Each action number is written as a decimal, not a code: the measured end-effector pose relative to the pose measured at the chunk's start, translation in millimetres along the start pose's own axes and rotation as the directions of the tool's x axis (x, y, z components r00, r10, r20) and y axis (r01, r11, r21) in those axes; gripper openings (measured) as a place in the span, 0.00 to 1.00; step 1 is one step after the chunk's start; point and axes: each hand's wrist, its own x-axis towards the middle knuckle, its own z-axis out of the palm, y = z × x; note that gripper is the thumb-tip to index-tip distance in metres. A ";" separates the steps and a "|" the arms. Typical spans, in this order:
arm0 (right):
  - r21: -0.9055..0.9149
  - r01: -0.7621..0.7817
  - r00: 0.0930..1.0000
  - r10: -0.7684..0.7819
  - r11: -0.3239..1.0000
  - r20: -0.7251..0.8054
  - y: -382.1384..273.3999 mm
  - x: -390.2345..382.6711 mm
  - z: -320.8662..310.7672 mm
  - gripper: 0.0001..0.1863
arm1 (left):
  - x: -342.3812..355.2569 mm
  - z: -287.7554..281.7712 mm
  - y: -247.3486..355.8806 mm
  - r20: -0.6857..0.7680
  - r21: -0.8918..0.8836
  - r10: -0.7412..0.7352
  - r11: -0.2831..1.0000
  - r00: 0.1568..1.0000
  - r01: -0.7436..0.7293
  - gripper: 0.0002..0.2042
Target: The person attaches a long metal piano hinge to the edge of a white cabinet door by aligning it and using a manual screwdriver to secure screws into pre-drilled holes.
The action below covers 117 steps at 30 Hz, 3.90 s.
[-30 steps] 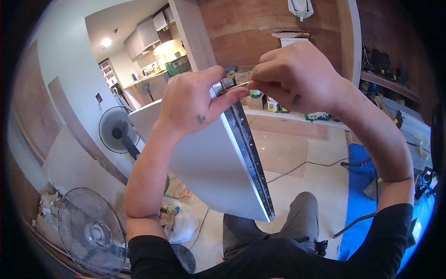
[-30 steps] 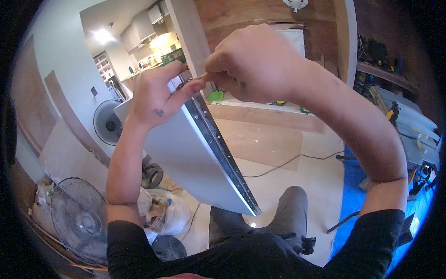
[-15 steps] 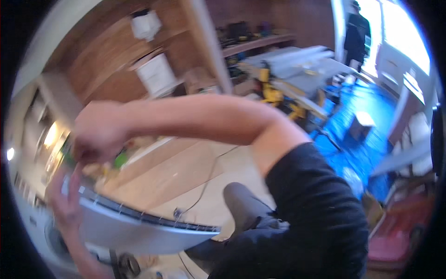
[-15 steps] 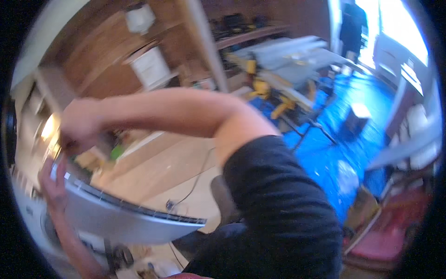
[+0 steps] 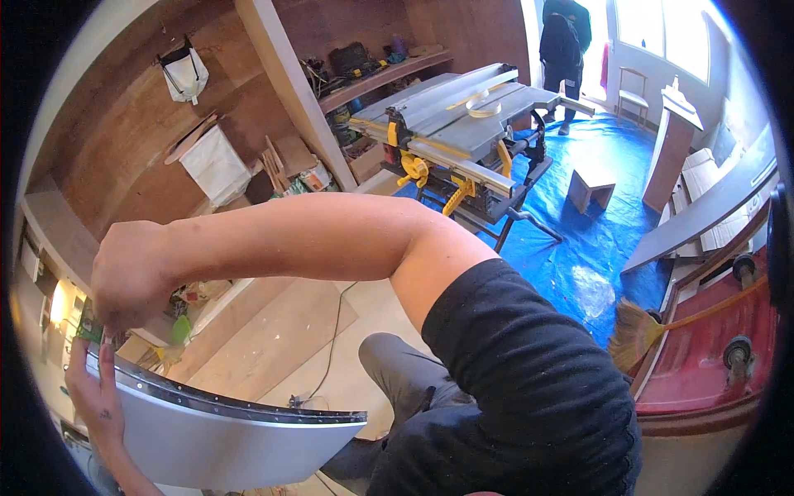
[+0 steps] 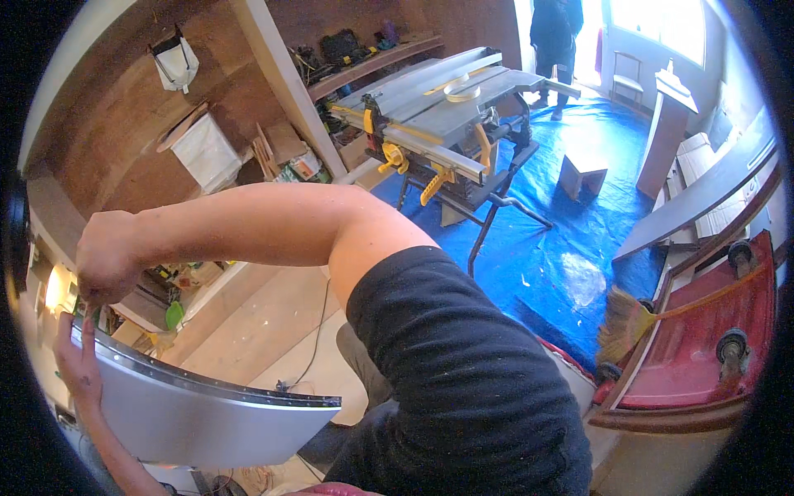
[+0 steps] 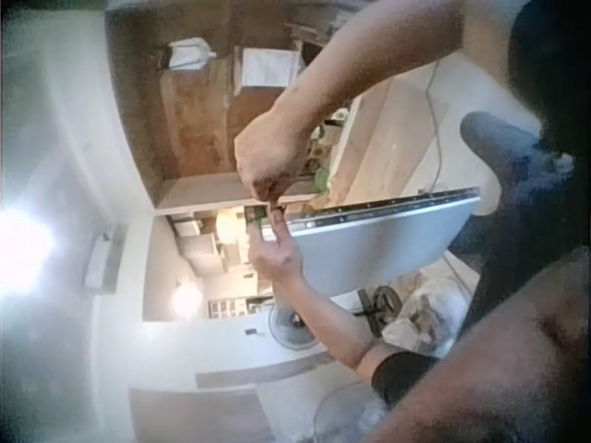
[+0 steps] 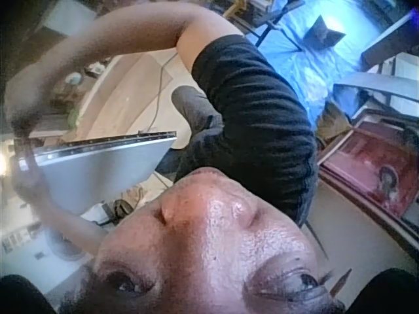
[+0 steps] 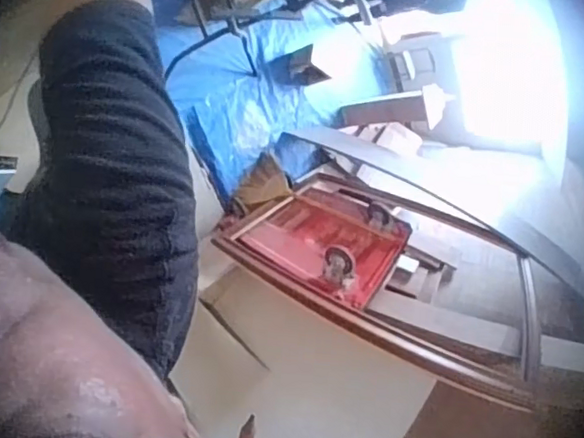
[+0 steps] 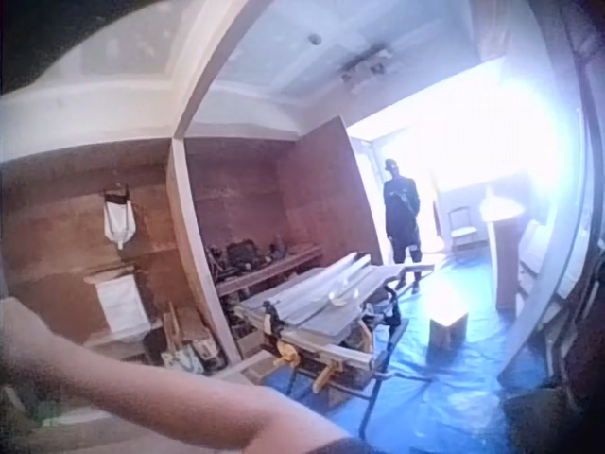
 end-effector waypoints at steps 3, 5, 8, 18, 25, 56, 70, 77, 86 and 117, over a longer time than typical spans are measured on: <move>-0.071 -0.054 0.994 0.061 0.996 0.096 -14.1 -10.7 -16.3 0.13 | 2.3 1.1 -9.6 0.038 -0.007 -0.030 1.000 0.999 0.030 0.16; -0.069 -0.070 0.990 0.078 0.995 0.121 -25.8 -19.3 -21.6 0.11 | 1.7 2.9 -26.5 0.042 0.010 -0.020 1.000 0.999 0.019 0.16; -0.075 -0.067 0.994 0.073 0.995 0.077 -31.7 -25.0 -12.4 0.09 | 1.1 4.3 -35.9 0.071 0.001 -0.031 1.000 0.997 0.031 0.18; -0.015 -0.035 0.982 0.032 0.999 -0.185 -33.8 -20.2 19.7 0.06 | -8.8 10.3 -83.0 0.071 -0.245 -0.033 0.968 0.997 0.049 0.24; 0.092 -0.150 0.960 0.167 0.984 -0.226 -39.2 -23.6 42.6 0.08 | -8.5 17.2 -84.7 0.050 -0.170 -0.039 0.984 0.998 0.047 0.25; 0.633 -0.709 -0.099 0.933 -0.310 0.346 -75.3 -413.9 439.3 0.21 | -26.6 12.1 -78.3 -0.235 -0.122 -0.139 0.986 0.962 0.112 0.12; 0.731 -0.501 -0.004 0.846 -0.463 0.533 -64.2 -409.4 408.2 0.20 | 5.0 4.3 -35.4 -0.037 -0.086 0.099 0.991 0.994 -0.102 0.19; 0.875 -0.430 0.219 0.914 -0.223 0.341 -37.0 -276.2 291.4 0.17 | 20.7 13.4 -23.7 0.135 0.048 0.075 0.995 0.988 -0.083 0.27; 0.745 -0.300 0.675 0.685 0.596 -0.275 -53.2 -79.6 117.4 0.18 | 17.7 21.9 -16.6 0.026 0.013 0.039 0.999 0.999 -0.039 0.30; 0.238 -0.083 0.931 0.161 0.968 -0.329 -19.9 -34.0 32.5 0.10 | 12.8 28.0 -6.3 -0.168 0.110 0.101 0.990 0.981 -0.084 0.22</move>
